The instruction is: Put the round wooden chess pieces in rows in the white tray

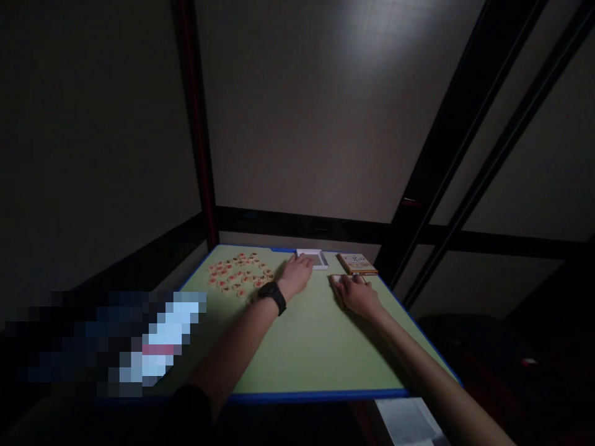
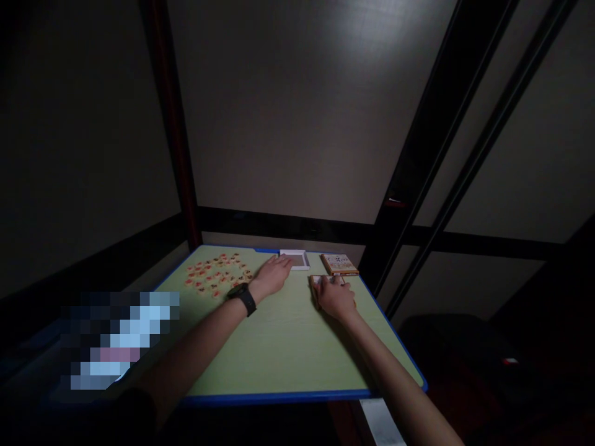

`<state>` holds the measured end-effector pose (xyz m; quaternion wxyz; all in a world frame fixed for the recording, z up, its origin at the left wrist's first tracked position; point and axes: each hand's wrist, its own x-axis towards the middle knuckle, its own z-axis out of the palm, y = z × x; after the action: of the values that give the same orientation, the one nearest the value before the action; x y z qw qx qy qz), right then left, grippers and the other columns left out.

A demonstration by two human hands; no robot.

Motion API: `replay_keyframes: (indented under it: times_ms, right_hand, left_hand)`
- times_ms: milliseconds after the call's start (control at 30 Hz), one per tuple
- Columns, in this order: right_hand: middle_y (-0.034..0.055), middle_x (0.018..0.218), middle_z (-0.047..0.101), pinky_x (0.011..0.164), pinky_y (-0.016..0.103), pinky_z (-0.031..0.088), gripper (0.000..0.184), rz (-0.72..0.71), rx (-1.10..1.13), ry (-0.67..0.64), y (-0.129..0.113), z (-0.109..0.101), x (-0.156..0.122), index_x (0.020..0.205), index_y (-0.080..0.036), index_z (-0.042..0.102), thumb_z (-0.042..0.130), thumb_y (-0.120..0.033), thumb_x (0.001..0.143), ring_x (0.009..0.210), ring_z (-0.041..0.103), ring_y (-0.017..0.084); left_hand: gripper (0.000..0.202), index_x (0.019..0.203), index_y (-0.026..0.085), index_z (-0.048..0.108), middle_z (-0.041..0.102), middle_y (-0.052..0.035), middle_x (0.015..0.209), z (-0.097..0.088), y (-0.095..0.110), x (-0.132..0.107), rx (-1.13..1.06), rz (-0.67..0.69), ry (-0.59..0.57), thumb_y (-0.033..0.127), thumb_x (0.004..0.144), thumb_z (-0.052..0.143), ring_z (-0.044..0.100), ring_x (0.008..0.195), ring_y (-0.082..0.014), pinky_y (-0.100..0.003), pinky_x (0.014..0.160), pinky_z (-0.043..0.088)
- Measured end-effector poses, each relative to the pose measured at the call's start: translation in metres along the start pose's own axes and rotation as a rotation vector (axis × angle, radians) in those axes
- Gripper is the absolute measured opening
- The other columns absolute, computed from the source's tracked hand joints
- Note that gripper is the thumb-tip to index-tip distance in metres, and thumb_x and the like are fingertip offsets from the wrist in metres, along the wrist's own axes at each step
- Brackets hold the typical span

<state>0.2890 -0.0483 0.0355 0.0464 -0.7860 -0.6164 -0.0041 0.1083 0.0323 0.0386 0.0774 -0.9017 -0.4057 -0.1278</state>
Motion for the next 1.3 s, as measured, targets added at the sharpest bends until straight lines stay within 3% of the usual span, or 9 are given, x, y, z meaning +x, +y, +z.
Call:
replay_keyframes:
  times_ms: [167,300,400,533,767,967,1133,1200,1300]
  right_hand:
    - [0.0186,0.14,0.051,0.094,0.066,0.039,0.044,-0.032,0.042,0.038,0.0,-0.001,-0.005,0.13,-0.024,0.059,0.033,-0.044,0.102,0.129,0.041,0.045]
    - [0.0168,0.145,0.05,0.097,0.069,0.036,0.042,-0.045,0.074,0.047,0.004,0.002,-0.003,0.13,-0.023,0.06,0.034,-0.041,0.102,0.132,0.039,0.044]
    - [0.0145,0.145,0.051,0.101,0.068,0.033,0.041,-0.102,0.083,0.076,0.007,0.004,-0.002,0.127,-0.022,0.063,0.033,-0.039,0.103,0.137,0.035,0.042]
    - [0.0136,0.142,0.056,0.106,0.062,0.032,0.042,-0.166,0.071,0.151,0.009,0.005,-0.005,0.124,-0.019,0.065,0.031,-0.036,0.103,0.138,0.035,0.039]
    - [0.0133,0.124,0.068,0.106,0.056,0.037,0.042,-0.367,0.128,0.386,0.011,0.016,-0.005,0.116,-0.018,0.068,0.033,-0.035,0.103,0.132,0.045,0.037]
    - [0.0127,0.116,0.072,0.11,0.052,0.039,0.042,-0.559,0.38,0.514,0.009,0.022,-0.008,0.11,-0.019,0.071,0.035,-0.04,0.102,0.133,0.049,0.032]
    - [0.0099,0.114,0.073,0.107,0.048,0.045,0.038,-0.727,0.6,0.389,-0.021,0.02,-0.028,0.109,-0.02,0.071,0.04,-0.04,0.101,0.13,0.053,0.029]
    - [0.0096,0.115,0.073,0.105,0.046,0.046,0.034,-0.79,0.62,0.296,-0.037,0.016,-0.031,0.109,-0.02,0.072,0.045,-0.038,0.1,0.126,0.057,0.028]
    - [0.0105,0.109,0.075,0.093,0.038,0.051,0.031,-0.827,0.596,0.157,-0.058,0.009,-0.025,0.107,-0.019,0.073,0.047,-0.033,0.098,0.105,0.068,0.025]
  left_hand:
    - [0.041,0.109,0.008,0.069,0.071,-0.0216,0.106,-0.003,0.006,0.012,0.041,-0.034,-0.071,0.0,0.088,0.034,0.064,0.109,-0.0293,-0.045,0.093,0.047]
    - [0.045,0.111,0.01,0.069,0.068,-0.0196,0.113,-0.003,0.002,0.001,0.037,-0.046,-0.088,-0.003,0.087,0.032,0.067,0.103,-0.0273,-0.039,0.085,0.052]
    - [0.046,0.112,0.012,0.069,0.066,-0.0183,0.117,-0.005,0.001,-0.012,0.029,-0.056,-0.087,-0.002,0.086,0.033,0.065,0.107,-0.0282,-0.043,0.09,0.05]
    - [0.046,0.11,0.014,0.069,0.066,-0.0164,0.116,-0.013,0.004,-0.036,-0.002,-0.076,-0.076,-0.003,0.082,0.037,0.064,0.109,-0.0293,-0.047,0.095,0.048]
    - [0.032,0.104,0.018,0.069,0.071,-0.011,0.107,-0.042,0.024,-0.097,-0.079,0.059,-0.164,0.006,0.089,0.043,0.066,0.103,-0.0254,-0.038,0.088,0.051]
    - [0.031,0.102,0.022,0.07,0.071,-0.0052,0.1,-0.05,0.043,-0.15,-0.179,0.131,-0.124,0.007,0.09,0.046,0.066,0.098,-0.0207,-0.035,0.09,0.047]
    - [0.021,0.106,0.024,0.07,0.071,-0.0038,0.103,-0.051,0.046,-0.166,-0.228,0.104,-0.064,0.021,0.094,0.053,0.064,0.102,-0.0215,-0.036,0.092,0.046]
    - [0.022,0.111,0.025,0.068,0.071,-0.0034,0.107,-0.051,0.034,-0.162,-0.236,0.086,-0.009,0.031,0.095,0.054,0.063,0.103,-0.0218,-0.036,0.092,0.047]
    - [0.028,0.114,0.022,0.068,0.07,-0.0062,0.109,-0.052,0.0,-0.151,-0.151,-0.046,0.04,0.027,0.099,0.044,0.062,0.103,-0.0208,-0.036,0.094,0.047]
